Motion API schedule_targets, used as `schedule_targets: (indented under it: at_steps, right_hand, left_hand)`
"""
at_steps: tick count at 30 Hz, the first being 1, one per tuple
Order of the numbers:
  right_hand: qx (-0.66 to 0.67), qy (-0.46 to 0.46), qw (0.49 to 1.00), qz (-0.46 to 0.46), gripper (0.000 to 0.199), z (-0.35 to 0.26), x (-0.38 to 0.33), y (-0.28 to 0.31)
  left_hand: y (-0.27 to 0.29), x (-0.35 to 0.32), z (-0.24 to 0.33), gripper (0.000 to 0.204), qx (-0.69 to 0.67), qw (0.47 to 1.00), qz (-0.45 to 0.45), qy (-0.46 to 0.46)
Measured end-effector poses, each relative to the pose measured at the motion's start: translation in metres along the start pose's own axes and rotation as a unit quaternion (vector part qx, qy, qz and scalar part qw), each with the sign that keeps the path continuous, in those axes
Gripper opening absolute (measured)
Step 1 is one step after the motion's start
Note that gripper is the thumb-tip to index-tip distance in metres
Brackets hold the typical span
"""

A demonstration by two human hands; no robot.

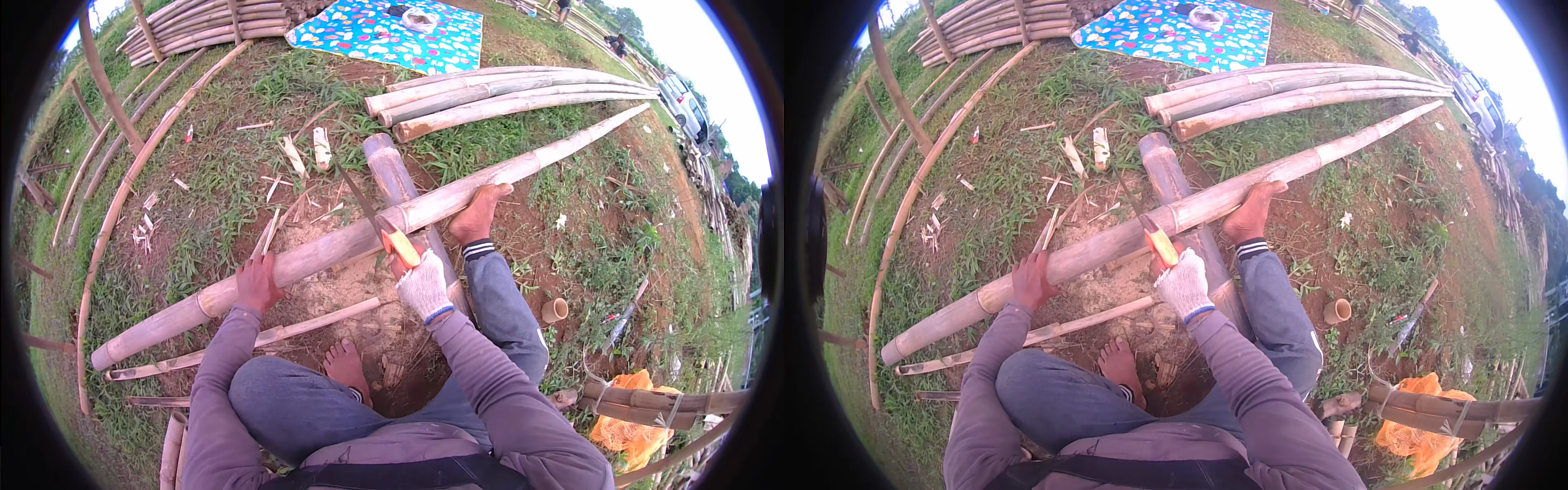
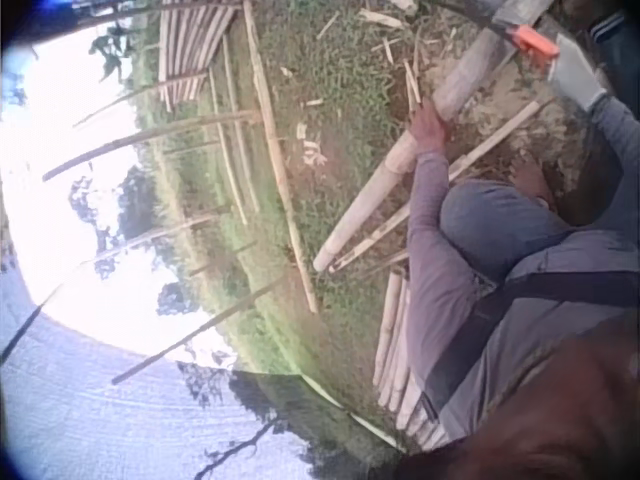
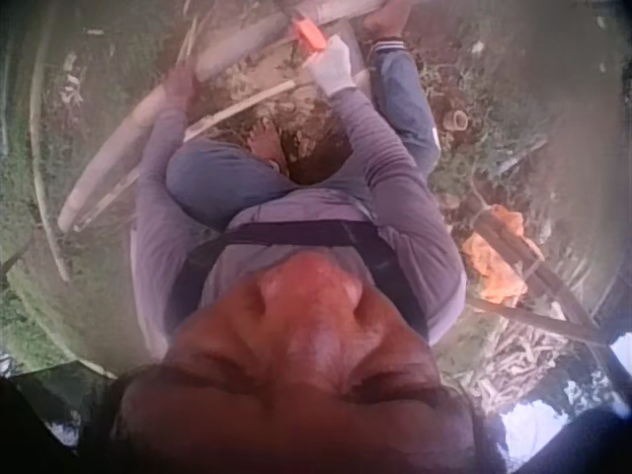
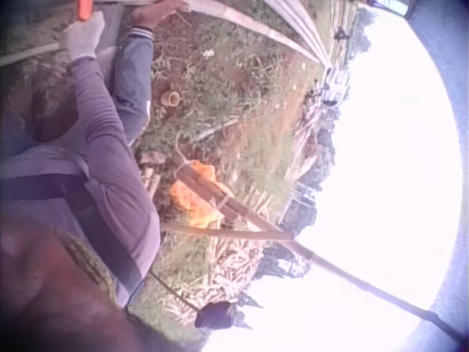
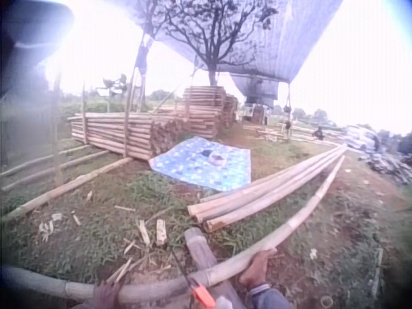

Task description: The person sits on the ground and uses a hand saw to cut long bamboo poles into shorter sections. They repeatedly position a pole on a support log, saw through it, and then move the cut piece to a growing pile.

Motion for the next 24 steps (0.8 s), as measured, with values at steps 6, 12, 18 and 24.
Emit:
schedule_targets:
  at_steps: [6, 12, 18, 24]
  right_hand:
    - [0.466, -0.067, 0.881, -0.054, 0.025, 0.049, -0.102, 0.008]
    - [0.341, -0.059, 0.932, -0.110, 0.046, 0.089, -0.182, 0.047]
    - [0.047, 0.078, 0.995, -0.046, 0.035, 0.056, -0.051, 0.000]
    - [0.358, -0.049, 0.922, -0.141, 0.045, 0.084, -0.116, 0.024]
  left_hand:
    - [0.009, -0.011, -0.014, 0.092, 0.000, 1.000, -0.009, 0.012]
    - [-0.004, 0.000, 0.007, 0.091, 0.008, 1.000, 0.015, -0.011]
    - [0.008, -0.001, 0.008, 0.088, 0.003, 1.000, 0.004, -0.013]
    - [0.004, -0.001, 0.003, 0.090, -0.011, 1.000, 0.012, -0.026]
Point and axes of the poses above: each hand's wrist, its own x-axis towards the middle knuckle, its own y-axis out of the back of the hand, z = x × y, the point moved 6 cm from there along x, towards the middle knuckle, and after that the axes turned 9 degrees about -z, right-handed, at the moved point
